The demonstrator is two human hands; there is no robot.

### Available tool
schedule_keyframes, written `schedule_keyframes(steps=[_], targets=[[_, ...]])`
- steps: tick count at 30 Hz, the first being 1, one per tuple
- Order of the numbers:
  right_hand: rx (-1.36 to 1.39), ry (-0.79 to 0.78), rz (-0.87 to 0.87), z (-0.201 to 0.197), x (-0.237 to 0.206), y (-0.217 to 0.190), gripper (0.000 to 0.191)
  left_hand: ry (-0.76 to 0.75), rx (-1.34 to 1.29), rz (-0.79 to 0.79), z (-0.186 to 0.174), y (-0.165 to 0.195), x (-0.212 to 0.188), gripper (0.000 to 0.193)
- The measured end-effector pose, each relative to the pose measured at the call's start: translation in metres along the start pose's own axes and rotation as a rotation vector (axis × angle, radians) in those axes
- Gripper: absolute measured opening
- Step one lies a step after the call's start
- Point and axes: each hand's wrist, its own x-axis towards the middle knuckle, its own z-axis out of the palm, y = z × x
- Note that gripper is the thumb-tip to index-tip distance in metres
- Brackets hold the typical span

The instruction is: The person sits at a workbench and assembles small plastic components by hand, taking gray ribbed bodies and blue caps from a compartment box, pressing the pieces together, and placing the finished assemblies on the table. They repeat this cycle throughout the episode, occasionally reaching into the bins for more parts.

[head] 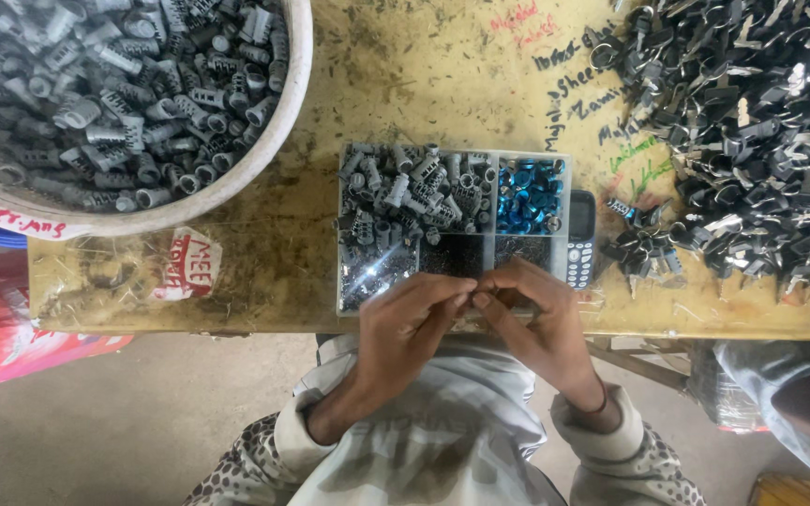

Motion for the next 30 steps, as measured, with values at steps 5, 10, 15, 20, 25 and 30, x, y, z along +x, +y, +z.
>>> schedule_keyframes(steps=[5, 10, 15, 20, 25, 30], targets=[[-0.143, 0.035, -0.065, 0.003, 0.002, -0.005, 0.016, -0.028, 0.155, 0.169, -0.004, 0.000, -0.003, 0.028], [-0.220, 0.005, -0.071, 0.002, 0.002, -0.005, 0.021, -0.100, 0.217, 0.207, -0.012, 0.000, -0.007, 0.035], [-0.231, 0.008, -0.066, 0.003, 0.001, -0.002, 0.024, -0.195, 0.253, 0.319, -0.020, 0.003, -0.007, 0.048], [-0.487, 0.105, -0.170, 0.014, -0.002, 0.002, 0.023, -0.031, 0.091, 0.004, -0.013, 0.006, -0.002, 0.031], [-0.259, -0.031, -0.278, 0.005, -0.002, 0.005, 0.035, -0.284, -0.361, -0.369, -0.028, -0.008, 0.000, 0.016], [0.731, -0.315, 0.526, 0.003, 0.006, 0.003, 0.039, -0.483, -0.614, -0.559, -0.034, -0.025, -0.001, 0.011]])
